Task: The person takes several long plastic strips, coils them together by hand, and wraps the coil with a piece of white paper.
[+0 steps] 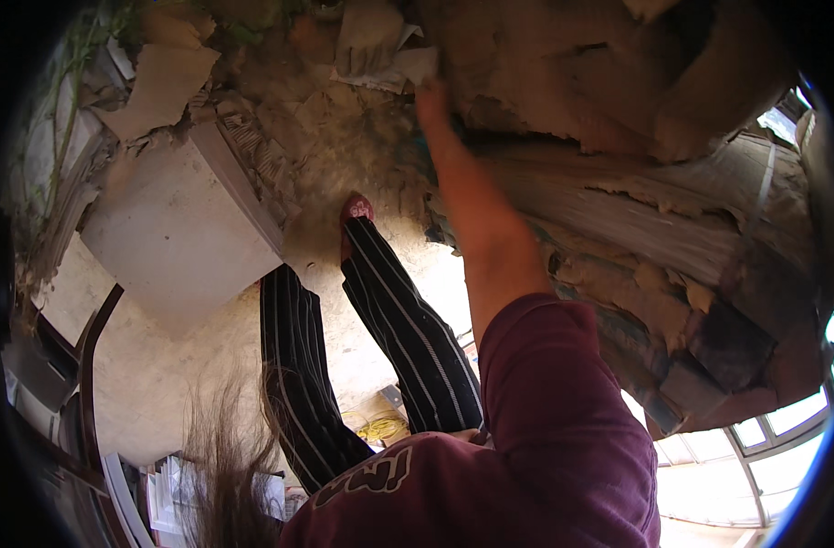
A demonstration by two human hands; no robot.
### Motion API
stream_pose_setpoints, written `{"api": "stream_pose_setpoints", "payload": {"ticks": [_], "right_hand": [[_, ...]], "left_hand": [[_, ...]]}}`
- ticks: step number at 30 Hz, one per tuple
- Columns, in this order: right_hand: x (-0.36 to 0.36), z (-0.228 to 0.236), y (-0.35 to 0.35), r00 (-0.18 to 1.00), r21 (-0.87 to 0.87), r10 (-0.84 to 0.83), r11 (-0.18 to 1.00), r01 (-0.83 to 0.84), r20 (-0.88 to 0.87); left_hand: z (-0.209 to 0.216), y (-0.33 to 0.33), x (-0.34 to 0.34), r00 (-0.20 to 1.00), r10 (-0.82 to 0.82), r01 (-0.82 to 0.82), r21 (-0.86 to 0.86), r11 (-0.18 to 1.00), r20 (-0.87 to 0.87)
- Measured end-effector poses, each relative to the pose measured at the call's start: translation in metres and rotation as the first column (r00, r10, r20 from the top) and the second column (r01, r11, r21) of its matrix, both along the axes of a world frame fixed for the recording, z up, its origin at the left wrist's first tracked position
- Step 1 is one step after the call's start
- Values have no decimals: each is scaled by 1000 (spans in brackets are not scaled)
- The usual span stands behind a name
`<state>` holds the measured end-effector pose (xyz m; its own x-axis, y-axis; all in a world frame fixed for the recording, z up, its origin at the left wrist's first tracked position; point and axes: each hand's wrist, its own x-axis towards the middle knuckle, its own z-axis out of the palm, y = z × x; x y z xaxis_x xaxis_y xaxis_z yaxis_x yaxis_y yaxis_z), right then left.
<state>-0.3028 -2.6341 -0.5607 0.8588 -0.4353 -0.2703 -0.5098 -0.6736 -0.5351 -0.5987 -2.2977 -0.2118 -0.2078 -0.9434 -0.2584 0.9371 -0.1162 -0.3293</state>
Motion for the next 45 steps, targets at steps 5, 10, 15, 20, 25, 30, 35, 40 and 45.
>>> {"api": "stream_pose_setpoints", "payload": {"ticks": [5,10,15,20,25,30,35,40,45], "right_hand": [[-44,86,66,916,290,-400,881,373,37],[-71,158,102,923,420,-371,825,378,-100],[-85,275,152,871,618,-429,626,477,-238],[-114,357,164,857,833,-395,304,462,-331],[-140,428,192,785,841,-412,78,535,-462],[-158,486,211,804,862,-336,-49,505,-490],[-173,542,245,993,923,-63,365,120,-104],[-202,582,285,905,549,350,720,-425,242],[-239,618,300,687,236,603,657,-716,406]], "left_hand": [[33,6,-4,1000,2,-1,-12,1000,23],[68,18,-14,998,2,0,-21,1000,66],[104,40,0,979,105,-94,-66,993,177],[120,71,15,861,29,-12,-38,999,507],[144,105,33,729,36,-158,116,981,684],[150,139,67,558,174,-556,210,804,811],[178,147,100,449,300,-786,212,580,842],[215,139,94,374,384,-855,154,496,844],[231,138,68,268,427,-907,77,414,864]]}}
